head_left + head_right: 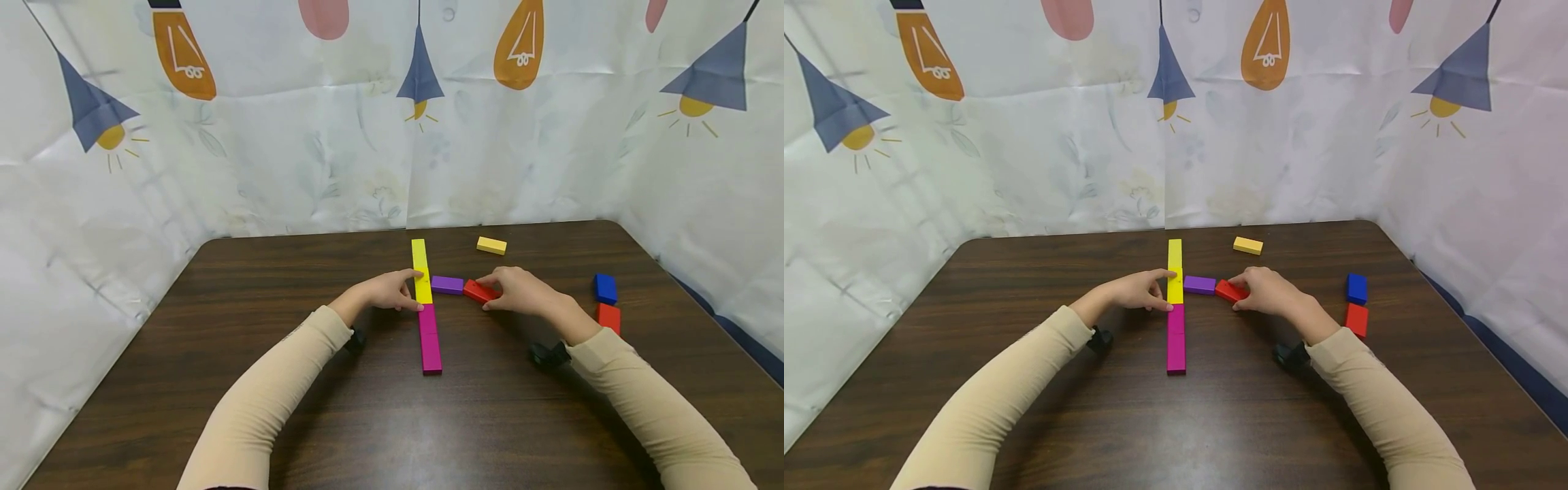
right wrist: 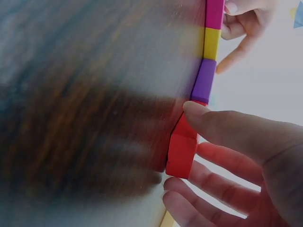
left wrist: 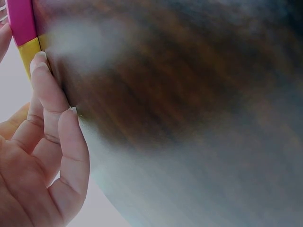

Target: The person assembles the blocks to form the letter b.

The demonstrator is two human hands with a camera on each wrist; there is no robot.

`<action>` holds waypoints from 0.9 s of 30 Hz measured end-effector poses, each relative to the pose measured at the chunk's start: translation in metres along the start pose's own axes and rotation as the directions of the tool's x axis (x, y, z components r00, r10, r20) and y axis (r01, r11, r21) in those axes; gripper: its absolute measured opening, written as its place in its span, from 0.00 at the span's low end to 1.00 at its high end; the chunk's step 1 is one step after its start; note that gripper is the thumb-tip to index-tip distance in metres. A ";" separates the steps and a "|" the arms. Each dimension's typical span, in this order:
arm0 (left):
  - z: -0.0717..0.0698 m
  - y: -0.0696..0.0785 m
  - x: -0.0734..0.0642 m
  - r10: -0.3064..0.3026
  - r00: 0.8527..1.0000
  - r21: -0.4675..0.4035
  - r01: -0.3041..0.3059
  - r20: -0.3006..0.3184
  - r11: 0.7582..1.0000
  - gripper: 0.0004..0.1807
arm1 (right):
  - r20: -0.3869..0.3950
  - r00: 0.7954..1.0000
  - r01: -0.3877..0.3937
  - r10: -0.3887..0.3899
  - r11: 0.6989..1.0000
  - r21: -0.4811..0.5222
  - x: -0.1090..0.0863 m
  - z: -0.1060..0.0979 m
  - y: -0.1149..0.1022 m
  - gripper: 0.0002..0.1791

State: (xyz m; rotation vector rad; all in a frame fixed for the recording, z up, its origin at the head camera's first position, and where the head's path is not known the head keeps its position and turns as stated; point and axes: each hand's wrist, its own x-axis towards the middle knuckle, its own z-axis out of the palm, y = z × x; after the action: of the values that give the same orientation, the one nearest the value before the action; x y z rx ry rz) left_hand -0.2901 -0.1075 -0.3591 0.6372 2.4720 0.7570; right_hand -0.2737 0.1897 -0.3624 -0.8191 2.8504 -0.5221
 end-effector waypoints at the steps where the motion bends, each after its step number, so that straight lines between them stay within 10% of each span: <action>1: 0.000 0.000 0.000 -0.001 1.000 0.000 0.001 0.002 1.000 0.44 | 0.003 1.000 -0.001 0.001 1.000 0.002 -0.001 0.000 0.000 0.29; 27: -0.001 0.004 -0.002 -0.007 1.000 0.004 0.007 0.006 1.000 0.44 | -0.008 1.000 0.001 -0.001 0.999 0.034 -0.010 -0.001 -0.003 0.27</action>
State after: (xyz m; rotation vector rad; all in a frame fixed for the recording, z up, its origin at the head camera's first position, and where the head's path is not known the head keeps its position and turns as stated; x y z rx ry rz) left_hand -0.2878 -0.1063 -0.3554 0.6315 2.4696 0.7468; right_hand -0.2638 0.1926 -0.3601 -0.8146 2.8402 -0.5740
